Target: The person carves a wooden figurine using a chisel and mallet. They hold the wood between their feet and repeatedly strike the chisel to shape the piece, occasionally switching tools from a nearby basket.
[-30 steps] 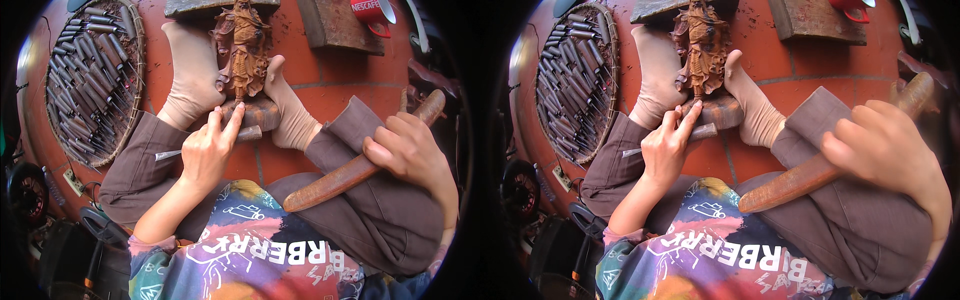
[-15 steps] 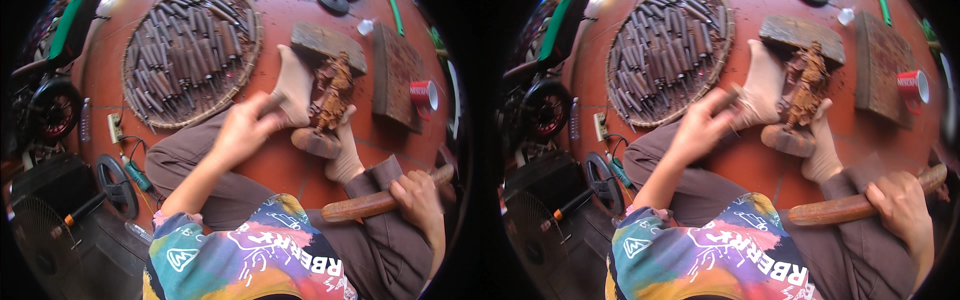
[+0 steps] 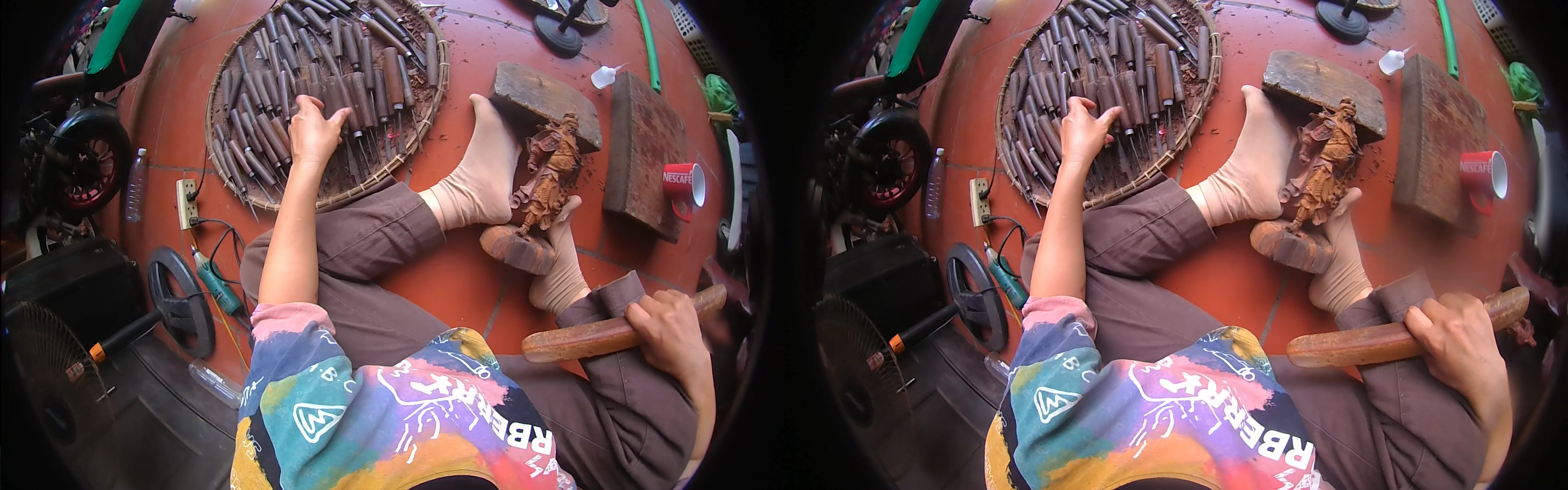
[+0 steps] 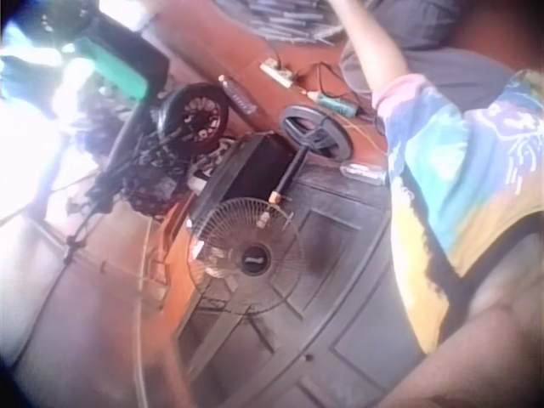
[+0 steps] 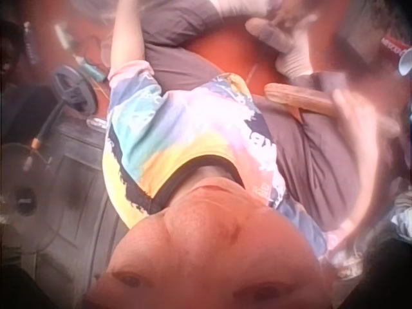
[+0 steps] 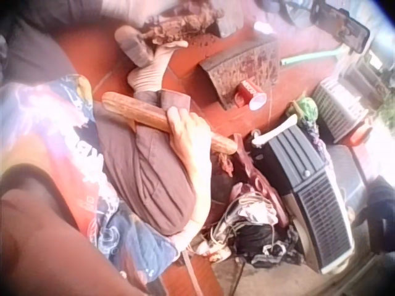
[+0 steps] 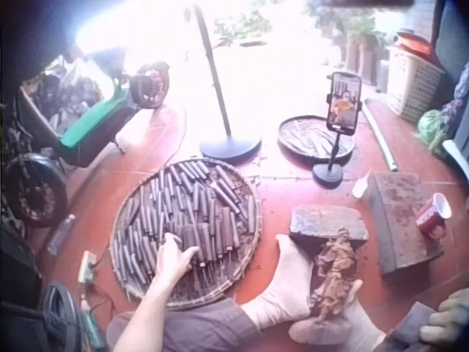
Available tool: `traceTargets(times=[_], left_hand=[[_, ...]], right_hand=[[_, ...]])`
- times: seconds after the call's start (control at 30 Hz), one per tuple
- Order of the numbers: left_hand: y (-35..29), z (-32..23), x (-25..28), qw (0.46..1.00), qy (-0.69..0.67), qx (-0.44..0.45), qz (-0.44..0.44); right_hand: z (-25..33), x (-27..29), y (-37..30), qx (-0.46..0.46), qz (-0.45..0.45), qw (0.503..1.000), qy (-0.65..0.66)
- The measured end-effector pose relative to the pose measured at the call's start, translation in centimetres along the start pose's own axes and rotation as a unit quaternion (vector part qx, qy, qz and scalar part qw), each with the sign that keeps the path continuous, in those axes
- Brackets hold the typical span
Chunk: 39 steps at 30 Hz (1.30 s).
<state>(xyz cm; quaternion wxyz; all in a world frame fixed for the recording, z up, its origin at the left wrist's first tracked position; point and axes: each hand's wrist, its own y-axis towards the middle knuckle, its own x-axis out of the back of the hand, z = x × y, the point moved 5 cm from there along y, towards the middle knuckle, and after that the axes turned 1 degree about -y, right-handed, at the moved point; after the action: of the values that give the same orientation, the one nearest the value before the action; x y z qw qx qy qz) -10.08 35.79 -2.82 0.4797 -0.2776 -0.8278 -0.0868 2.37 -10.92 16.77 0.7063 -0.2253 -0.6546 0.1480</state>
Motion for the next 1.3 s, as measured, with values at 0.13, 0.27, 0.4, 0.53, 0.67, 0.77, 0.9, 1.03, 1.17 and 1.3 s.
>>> traceTargets(times=[0.13, 0.27, 0.4, 0.53, 0.67, 0.77, 0.9, 1.03, 1.17, 1.3], left_hand=[[0.6, 3.6, 4.5, 0.992, -0.095, 0.046, -0.072], [1.1, 10.0, 11.9, 0.950, -0.244, 0.098, -0.169], [-0.1, 16.4, 16.1, 0.931, -0.263, 0.149, -0.203], [-1.9, 23.8, 14.7, 0.886, -0.330, 0.196, -0.261], [-2.3, 23.6, 12.6, 0.876, -0.357, 0.251, -0.208], [-2.2, 23.5, 12.3, 0.872, -0.365, 0.244, -0.217], [-1.7, 24.7, 12.0, 0.887, -0.361, 0.229, -0.172], [0.2, 19.0, 8.3, 0.943, -0.300, 0.120, -0.078], [1.9, 13.3, 3.4, 0.990, 0.095, 0.099, 0.017], [3.7, 20.5, 5.5, 0.983, 0.124, 0.118, 0.066]], right_hand=[[-0.1, 0.1, -0.1, -0.008, -0.003, 1.000, -0.003], [-0.6, 0.1, -1.0, -0.032, -0.024, 0.999, -0.007], [-1.4, 1.5, -2.9, -0.059, -0.066, 0.996, -0.021], [-0.8, 3.2, -2.2, -0.018, -0.099, 0.995, -0.006], [1.5, 2.4, 0.8, 0.038, -0.055, 0.995, 0.077], [1.8, 0.9, 0.9, 0.041, 0.047, 0.991, 0.119], [1.7, 0.5, 2.3, 0.036, 0.062, 0.991, 0.110], [1.3, 0.5, 1.4, 0.011, 0.058, 0.994, 0.094], [0.8, 1.2, 0.0, -0.013, 0.055, 0.994, 0.091], [-0.7, 0.6, 1.5, 0.047, 0.069, 0.988, 0.132]])
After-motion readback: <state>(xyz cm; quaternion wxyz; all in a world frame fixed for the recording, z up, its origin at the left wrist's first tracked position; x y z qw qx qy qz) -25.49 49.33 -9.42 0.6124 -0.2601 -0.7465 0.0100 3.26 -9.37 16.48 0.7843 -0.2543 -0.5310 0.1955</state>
